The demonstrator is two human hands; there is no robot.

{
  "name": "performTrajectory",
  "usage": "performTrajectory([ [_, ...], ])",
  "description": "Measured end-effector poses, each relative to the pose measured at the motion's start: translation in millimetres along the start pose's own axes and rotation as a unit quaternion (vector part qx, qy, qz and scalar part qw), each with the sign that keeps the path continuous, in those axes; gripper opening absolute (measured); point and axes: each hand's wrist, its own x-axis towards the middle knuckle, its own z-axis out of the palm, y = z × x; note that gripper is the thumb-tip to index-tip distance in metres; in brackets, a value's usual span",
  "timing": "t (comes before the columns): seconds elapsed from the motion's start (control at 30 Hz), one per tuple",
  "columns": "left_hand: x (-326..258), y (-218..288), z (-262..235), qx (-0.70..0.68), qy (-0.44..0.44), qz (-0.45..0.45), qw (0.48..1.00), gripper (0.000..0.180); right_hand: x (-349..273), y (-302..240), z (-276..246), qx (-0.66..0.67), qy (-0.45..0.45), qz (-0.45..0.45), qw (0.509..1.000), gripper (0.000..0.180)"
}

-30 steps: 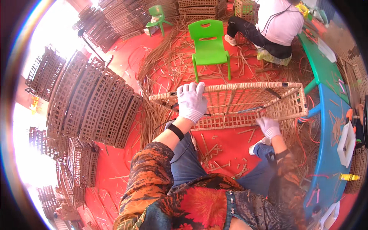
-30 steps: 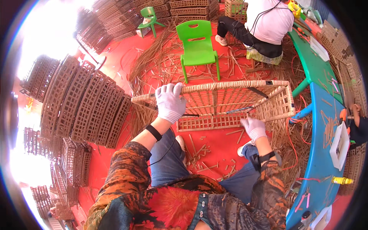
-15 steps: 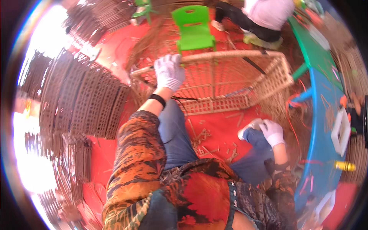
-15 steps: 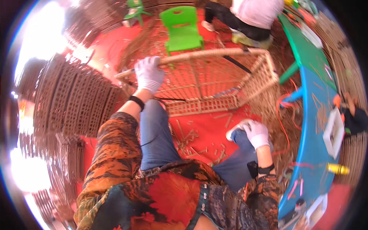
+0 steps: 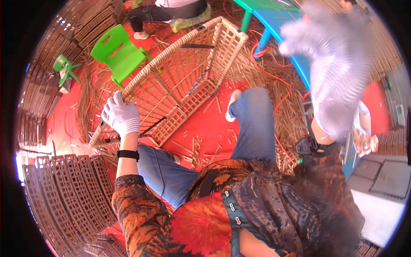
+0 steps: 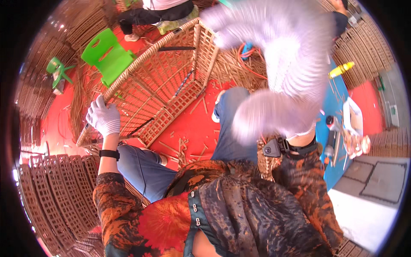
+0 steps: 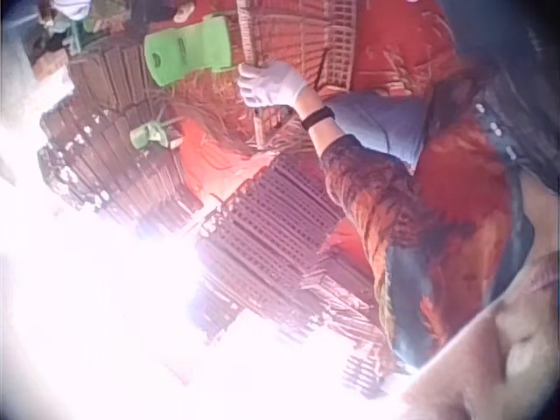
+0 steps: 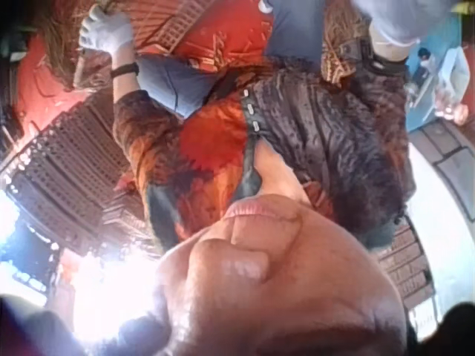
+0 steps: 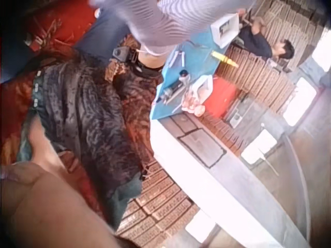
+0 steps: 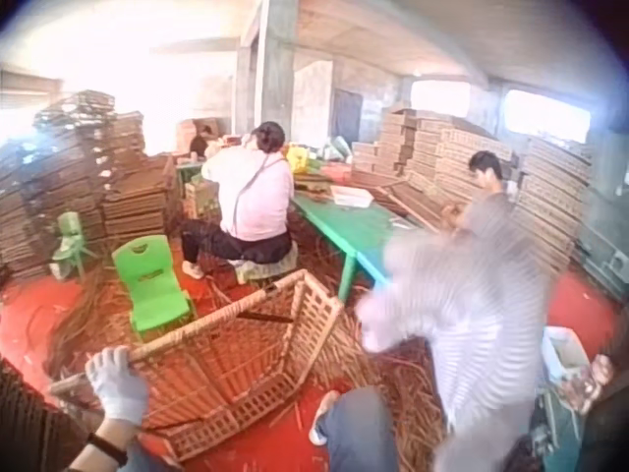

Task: Assembling and weaving bamboo furniture frames in a workshop setting.

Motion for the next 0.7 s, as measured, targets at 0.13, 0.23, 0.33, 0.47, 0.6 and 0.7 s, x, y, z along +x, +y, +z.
performTrajectory([
  [0.13,4,8,-6,-0.03,0.003,-0.005,1.0,0.035,66,-34,0,0.036,-0.075,-0.055,0.995,0.056],
  [0.23,9,14,-11,-0.053,0.069,-0.017,0.996,0.034,85,-42,5,0.065,-0.107,-0.061,0.99,0.055],
  [0.33,-5,28,-25,-0.087,0.046,0.015,0.995,0.039,86,-53,3,0.093,-0.132,-0.069,0.984,0.054],
  [0.47,-39,12,-28,-0.078,0.083,0.007,0.994,0.038,93,-58,29,0.173,-0.177,-0.108,0.963,0.053],
  [0.6,-46,6,-31,-0.067,0.083,-0.001,0.994,0.034,95,-48,23,0.222,-0.232,-0.138,0.937,0.051],
  [0.7,-25,16,-33,-0.098,0.107,0.019,0.989,0.036,104,-43,11,0.215,-0.212,-0.115,0.946,0.05],
])
